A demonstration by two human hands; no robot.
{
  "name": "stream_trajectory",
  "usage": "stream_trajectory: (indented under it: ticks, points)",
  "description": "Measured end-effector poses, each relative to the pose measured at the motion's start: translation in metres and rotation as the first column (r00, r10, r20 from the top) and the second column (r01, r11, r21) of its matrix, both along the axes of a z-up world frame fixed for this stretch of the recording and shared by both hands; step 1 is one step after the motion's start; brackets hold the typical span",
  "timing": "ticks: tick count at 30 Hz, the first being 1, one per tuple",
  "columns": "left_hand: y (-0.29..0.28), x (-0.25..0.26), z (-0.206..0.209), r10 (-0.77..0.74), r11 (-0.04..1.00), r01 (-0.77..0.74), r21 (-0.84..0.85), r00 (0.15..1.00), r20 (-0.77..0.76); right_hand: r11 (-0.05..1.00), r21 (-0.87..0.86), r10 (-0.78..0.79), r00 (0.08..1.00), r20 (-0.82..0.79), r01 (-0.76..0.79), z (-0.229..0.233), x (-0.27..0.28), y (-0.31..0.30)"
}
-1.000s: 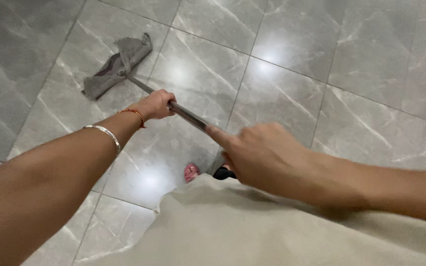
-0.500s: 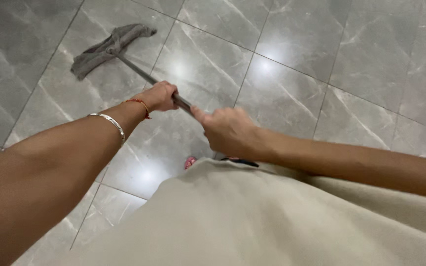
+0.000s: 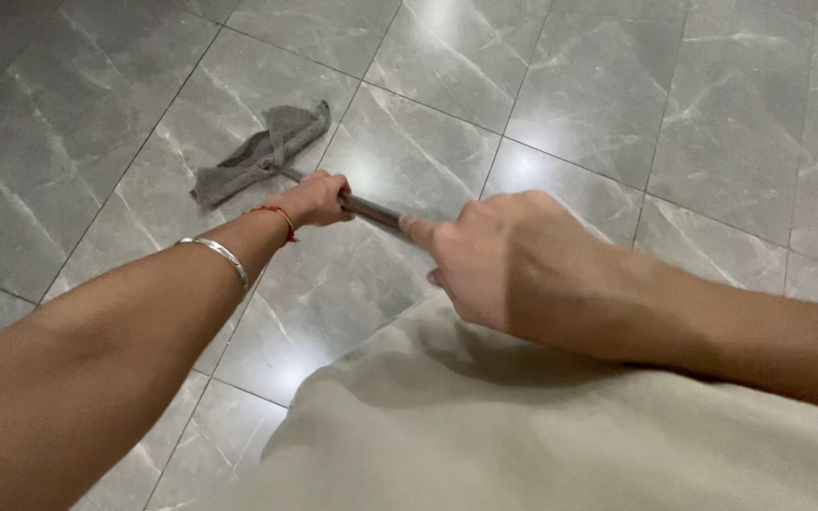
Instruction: The person is using a long-handled tool with a cloth attached to clean the tiled floor by moving it back and forth.
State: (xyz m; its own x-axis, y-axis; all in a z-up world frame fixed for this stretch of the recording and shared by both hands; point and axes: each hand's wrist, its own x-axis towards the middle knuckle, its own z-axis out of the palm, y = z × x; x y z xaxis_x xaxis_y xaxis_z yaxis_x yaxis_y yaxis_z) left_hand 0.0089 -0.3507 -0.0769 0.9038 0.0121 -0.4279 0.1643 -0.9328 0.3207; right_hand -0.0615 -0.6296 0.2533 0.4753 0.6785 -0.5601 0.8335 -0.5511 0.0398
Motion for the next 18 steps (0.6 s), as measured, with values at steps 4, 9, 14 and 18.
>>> stream_trajectory:
  ticks: [4, 9, 14, 18]
  points:
    - [-0.010, -0.006, 0.003, -0.015, 1.000, 0.015, -0.009, 1.000, -0.025, 0.999, 0.019, -0.032, 0.999, 0.004, 0.032, -0.030, -0.002, -0.001]
    - [-0.013, -0.001, -0.018, -0.151, 0.987, 0.150, 0.062, 0.988, 0.013, 0.964, 0.263, -0.021, 0.998, -0.062, 0.037, -0.111, 0.005, 0.015]
    - [0.001, -0.015, -0.026, -0.110, 0.994, 0.111, -0.005, 0.993, 0.042, 0.926, 0.376, 0.022, 0.999, -0.023, -0.012, -0.149, 0.009, 0.037]
    - [0.005, -0.019, -0.016, -0.102, 0.990, 0.103, -0.095, 0.995, 0.015, 0.960, 0.280, -0.026, 1.000, -0.016, 0.029, -0.094, -0.008, 0.014]
